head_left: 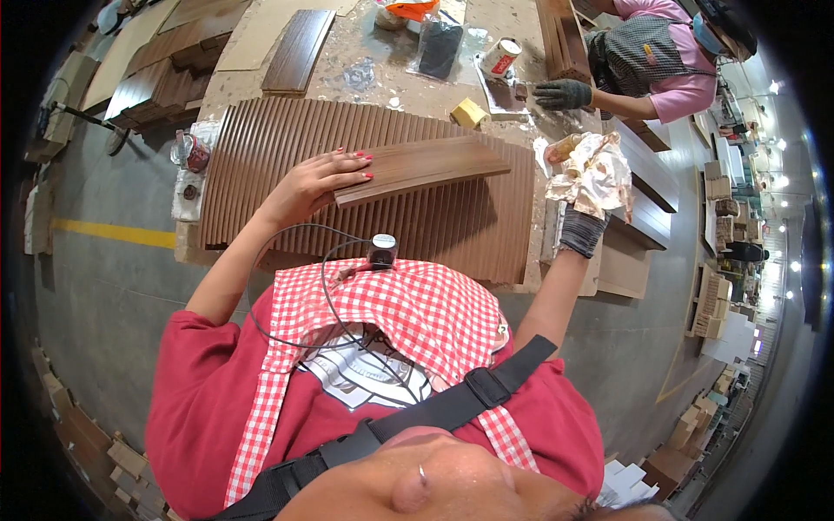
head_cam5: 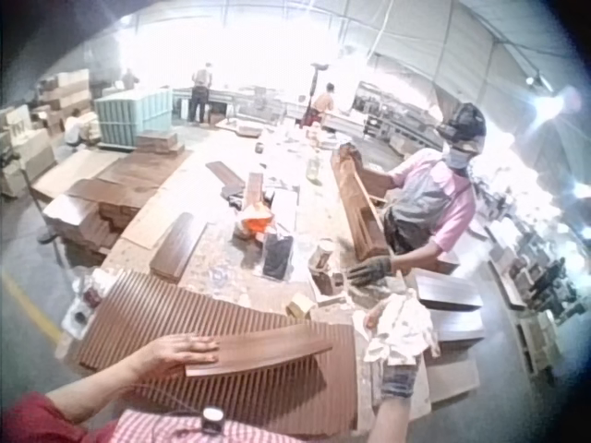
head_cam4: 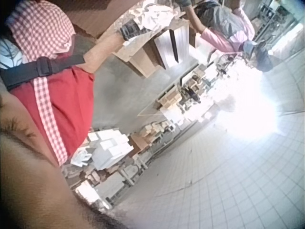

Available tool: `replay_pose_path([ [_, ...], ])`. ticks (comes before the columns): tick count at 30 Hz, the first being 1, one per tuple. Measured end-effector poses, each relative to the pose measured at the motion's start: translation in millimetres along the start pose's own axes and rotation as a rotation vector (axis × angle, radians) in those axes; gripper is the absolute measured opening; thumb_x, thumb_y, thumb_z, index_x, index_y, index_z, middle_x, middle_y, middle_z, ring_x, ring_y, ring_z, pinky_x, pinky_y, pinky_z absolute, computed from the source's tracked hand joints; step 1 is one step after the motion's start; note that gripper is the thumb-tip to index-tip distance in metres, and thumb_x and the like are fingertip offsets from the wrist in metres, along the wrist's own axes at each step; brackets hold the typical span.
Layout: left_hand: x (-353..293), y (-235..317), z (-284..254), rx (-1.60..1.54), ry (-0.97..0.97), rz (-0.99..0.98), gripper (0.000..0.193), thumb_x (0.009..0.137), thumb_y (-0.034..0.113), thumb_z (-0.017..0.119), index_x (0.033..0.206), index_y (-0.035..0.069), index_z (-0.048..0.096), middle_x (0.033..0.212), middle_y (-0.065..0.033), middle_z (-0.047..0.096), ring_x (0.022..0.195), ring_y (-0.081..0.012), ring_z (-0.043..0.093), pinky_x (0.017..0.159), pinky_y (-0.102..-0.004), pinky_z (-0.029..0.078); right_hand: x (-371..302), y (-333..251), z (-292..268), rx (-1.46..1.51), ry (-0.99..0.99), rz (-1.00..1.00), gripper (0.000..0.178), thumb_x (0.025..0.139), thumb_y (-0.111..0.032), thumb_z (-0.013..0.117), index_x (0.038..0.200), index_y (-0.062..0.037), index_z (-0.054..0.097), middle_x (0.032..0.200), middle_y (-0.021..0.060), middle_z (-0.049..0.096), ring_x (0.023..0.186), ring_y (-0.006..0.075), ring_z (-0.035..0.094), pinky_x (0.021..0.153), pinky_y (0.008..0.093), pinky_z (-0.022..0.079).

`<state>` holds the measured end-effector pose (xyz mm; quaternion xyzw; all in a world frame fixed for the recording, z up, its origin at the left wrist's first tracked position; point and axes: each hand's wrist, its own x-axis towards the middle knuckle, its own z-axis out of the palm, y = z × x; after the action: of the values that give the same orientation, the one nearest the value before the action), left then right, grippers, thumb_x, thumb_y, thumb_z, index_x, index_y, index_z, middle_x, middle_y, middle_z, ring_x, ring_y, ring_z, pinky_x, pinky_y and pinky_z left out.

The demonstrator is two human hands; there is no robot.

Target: The person cleans wooden panels by wiping their surfaces and edges with a sponge and a cloth.

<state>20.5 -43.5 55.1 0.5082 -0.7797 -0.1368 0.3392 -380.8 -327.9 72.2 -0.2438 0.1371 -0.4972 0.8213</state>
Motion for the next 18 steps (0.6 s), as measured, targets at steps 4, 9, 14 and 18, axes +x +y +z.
replay_pose_path([
  [4, -9.8, -2.2, 1.9, 0.218, -0.089, -0.025, 0.050, 0.076, 0.005, 0.061, 0.123, 0.021, 0.056, 0.132, 0.0007, 0.051, 0.124, -0.0237, 0.045, 0.110, -0.0419, 0.031, -2.2, 0.6, -3.4, 0.021, -0.013, 0.015, 0.047, 0.090, -0.030, 0.053, 0.129, -0.0045, 0.043, 0.117, 0.0151, 0.055, 0.090, 0.0223, 0.062, 0.070, 0.0356, 0.057],
  [9, -20.7, -3.7, 5.3, 0.331, -0.069, -0.062, 0.059, 0.070, 0.004, 0.068, 0.125, 0.020, 0.054, 0.141, -0.0033, 0.038, 0.133, -0.0254, 0.030, 0.111, -0.0402, 0.028, 0.8, 2.9, -4.8, 0.046, -0.028, 0.040, 0.049, 0.091, -0.033, 0.052, 0.130, -0.0046, 0.042, 0.119, 0.0155, 0.054, 0.091, 0.0225, 0.061, 0.071, 0.0361, 0.057],
  [14, -24.4, 3.4, 8.6, 0.215, 0.012, -0.384, 0.089, 0.065, -0.005, 0.070, 0.142, 0.017, 0.031, 0.143, -0.0108, 0.029, 0.134, -0.0314, 0.020, 0.107, -0.0406, 0.033, 5.1, 10.6, -5.7, 0.077, -0.073, 0.070, 0.051, 0.091, -0.036, 0.051, 0.130, -0.0048, 0.041, 0.120, 0.0160, 0.053, 0.093, 0.0228, 0.061, 0.071, 0.0367, 0.056],
  [18, -32.7, 1.5, 12.9, -0.122, 0.138, -0.628, 0.079, 0.072, -0.006, 0.065, 0.141, 0.003, 0.027, 0.134, -0.0143, 0.040, 0.124, -0.0276, 0.039, 0.099, -0.0342, 0.040, 16.7, 37.6, -4.3, 0.130, -0.174, 0.145, 0.053, 0.091, -0.039, 0.050, 0.131, -0.0050, 0.041, 0.121, 0.0163, 0.052, 0.094, 0.0229, 0.060, 0.072, 0.0371, 0.056],
])
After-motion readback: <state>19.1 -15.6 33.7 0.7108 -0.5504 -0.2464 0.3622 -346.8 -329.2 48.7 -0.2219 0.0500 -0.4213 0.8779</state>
